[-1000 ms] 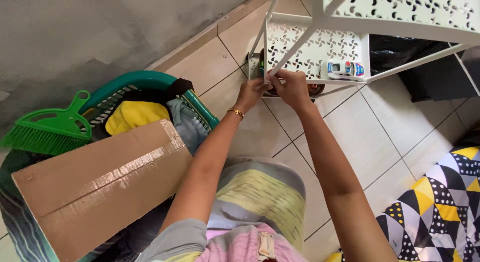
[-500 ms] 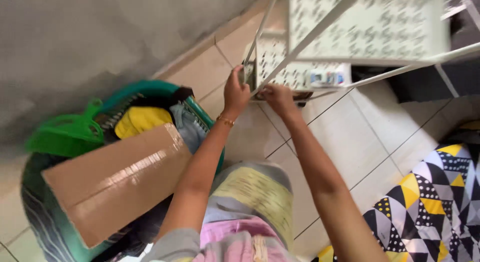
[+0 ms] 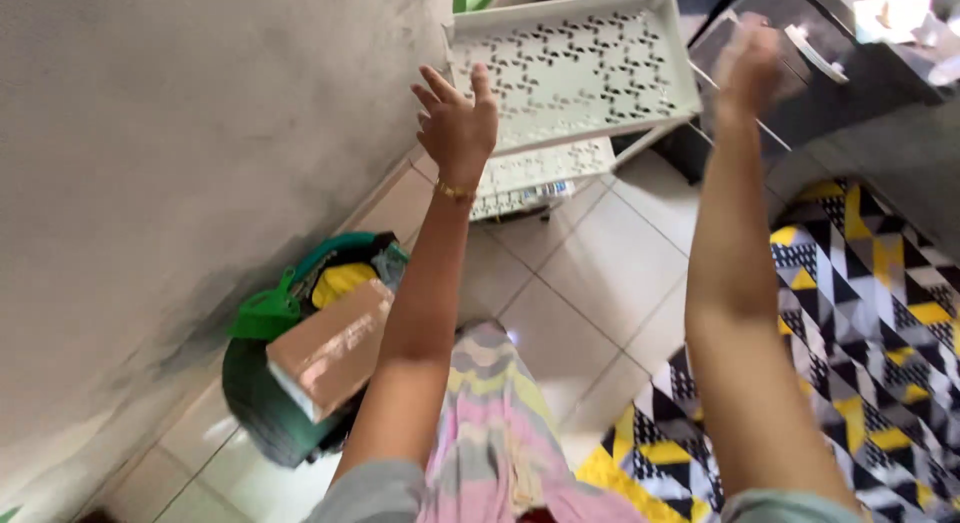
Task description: The person assembles a white plastic three-tier storage rack by hand. They remove a cardboard box and a green dustpan from a green basket, then stack and connect the perforated shelves and frame, finally positioning the completed rack against a wall.
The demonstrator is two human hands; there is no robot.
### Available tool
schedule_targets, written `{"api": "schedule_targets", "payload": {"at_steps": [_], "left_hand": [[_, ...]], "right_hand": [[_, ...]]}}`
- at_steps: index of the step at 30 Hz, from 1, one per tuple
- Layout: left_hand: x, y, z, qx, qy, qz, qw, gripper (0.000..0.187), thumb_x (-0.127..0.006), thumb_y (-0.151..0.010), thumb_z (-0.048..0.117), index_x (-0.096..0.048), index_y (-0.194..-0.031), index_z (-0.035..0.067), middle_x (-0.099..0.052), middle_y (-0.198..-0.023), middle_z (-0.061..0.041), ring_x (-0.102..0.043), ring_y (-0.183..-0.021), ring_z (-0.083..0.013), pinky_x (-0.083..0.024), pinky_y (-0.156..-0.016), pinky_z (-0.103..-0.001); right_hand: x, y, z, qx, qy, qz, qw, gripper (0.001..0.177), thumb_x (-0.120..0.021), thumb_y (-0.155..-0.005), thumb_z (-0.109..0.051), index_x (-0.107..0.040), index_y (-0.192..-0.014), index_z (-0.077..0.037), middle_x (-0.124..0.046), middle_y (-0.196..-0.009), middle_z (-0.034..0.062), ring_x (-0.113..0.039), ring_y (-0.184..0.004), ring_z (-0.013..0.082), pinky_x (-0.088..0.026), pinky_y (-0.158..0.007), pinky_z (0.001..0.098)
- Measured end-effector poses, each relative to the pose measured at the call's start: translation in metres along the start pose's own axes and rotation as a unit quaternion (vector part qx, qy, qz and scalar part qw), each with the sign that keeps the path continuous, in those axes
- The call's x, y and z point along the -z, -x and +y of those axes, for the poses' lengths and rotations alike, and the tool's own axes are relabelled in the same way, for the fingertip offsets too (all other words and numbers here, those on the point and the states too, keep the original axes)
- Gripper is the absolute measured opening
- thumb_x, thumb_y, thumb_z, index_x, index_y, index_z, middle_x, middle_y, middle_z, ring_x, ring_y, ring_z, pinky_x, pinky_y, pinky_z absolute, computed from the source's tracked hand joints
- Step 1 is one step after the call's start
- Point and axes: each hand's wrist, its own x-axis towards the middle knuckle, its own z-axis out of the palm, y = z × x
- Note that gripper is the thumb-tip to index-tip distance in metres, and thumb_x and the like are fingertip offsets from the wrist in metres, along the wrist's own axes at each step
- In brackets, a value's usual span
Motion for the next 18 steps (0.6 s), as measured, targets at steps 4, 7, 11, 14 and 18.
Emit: {"api": "schedule_targets", "payload": {"at_steps": [4, 7, 11, 14, 18], "left_hand": [[0.007, 0.009, 0.016, 0.087, 0.001, -0.040, 0.995, 0.077, -0.039, -0.097, 0.059, -0.035, -0.150, 0.003, -0.062, -0.129, -0.028, -0.068, -0.105, -0.0453, -0.055, -0.085, -0.059], [-0.019, 0.019, -0.014, 0.165, 0.058, -0.088, 0.981, 0.064, -0.036, -0.100, 0.057, -0.056, -0.135, 0.008, -0.077, -0.106, -0.019, -0.075, -0.091, -0.0384, -0.060, -0.074, -0.054], [-0.016, 0.022, -0.015, 0.152, 0.049, -0.036, 0.987, 0.063, -0.039, -0.101, 0.061, -0.069, -0.116, 0.008, -0.078, -0.093, -0.016, -0.077, -0.081, -0.0339, -0.060, -0.063, -0.048], [-0.012, 0.028, -0.020, 0.128, 0.031, -0.001, 0.991, 0.060, -0.041, -0.100, 0.061, -0.071, -0.110, 0.009, -0.078, -0.089, -0.015, -0.077, -0.077, -0.0333, -0.059, -0.060, -0.047], [0.003, 0.022, 0.000, 0.106, 0.021, 0.010, 0.994, 0.058, -0.044, -0.101, 0.061, -0.070, -0.104, 0.010, -0.078, -0.087, -0.014, -0.076, -0.076, -0.0329, -0.059, -0.060, -0.047]], "right_hand": [[-0.052, 0.011, 0.008, 0.047, 0.147, -0.275, 0.949, 0.085, -0.025, -0.110, -0.068, -0.069, -0.118, 0.004, -0.061, -0.122, 0.0367, -0.055, -0.117, 0.0531, -0.041, -0.100, 0.0572], [-0.026, 0.050, -0.025, -0.054, 0.115, -0.336, 0.933, 0.095, -0.024, -0.095, -0.083, -0.071, -0.120, -0.005, -0.062, -0.120, 0.0348, -0.054, -0.120, 0.0513, -0.040, -0.103, 0.0505], [0.017, 0.060, -0.084, -0.148, 0.117, -0.328, 0.925, 0.109, -0.031, -0.085, -0.094, -0.076, -0.102, 0.003, -0.071, -0.109, 0.0304, -0.068, -0.113, 0.0421, -0.050, -0.101, 0.0465], [0.018, 0.065, -0.091, -0.149, 0.114, -0.337, 0.923, 0.108, -0.032, -0.083, -0.094, -0.081, -0.095, 0.001, -0.074, -0.100, 0.0263, -0.071, -0.108, 0.0387, -0.052, -0.100, 0.0454], [0.014, 0.064, -0.086, -0.127, 0.120, -0.260, 0.950, 0.101, -0.054, -0.076, -0.096, -0.077, -0.098, 0.000, -0.069, -0.097, 0.0274, -0.068, -0.100, 0.0441, -0.052, -0.085, 0.0482]]}}
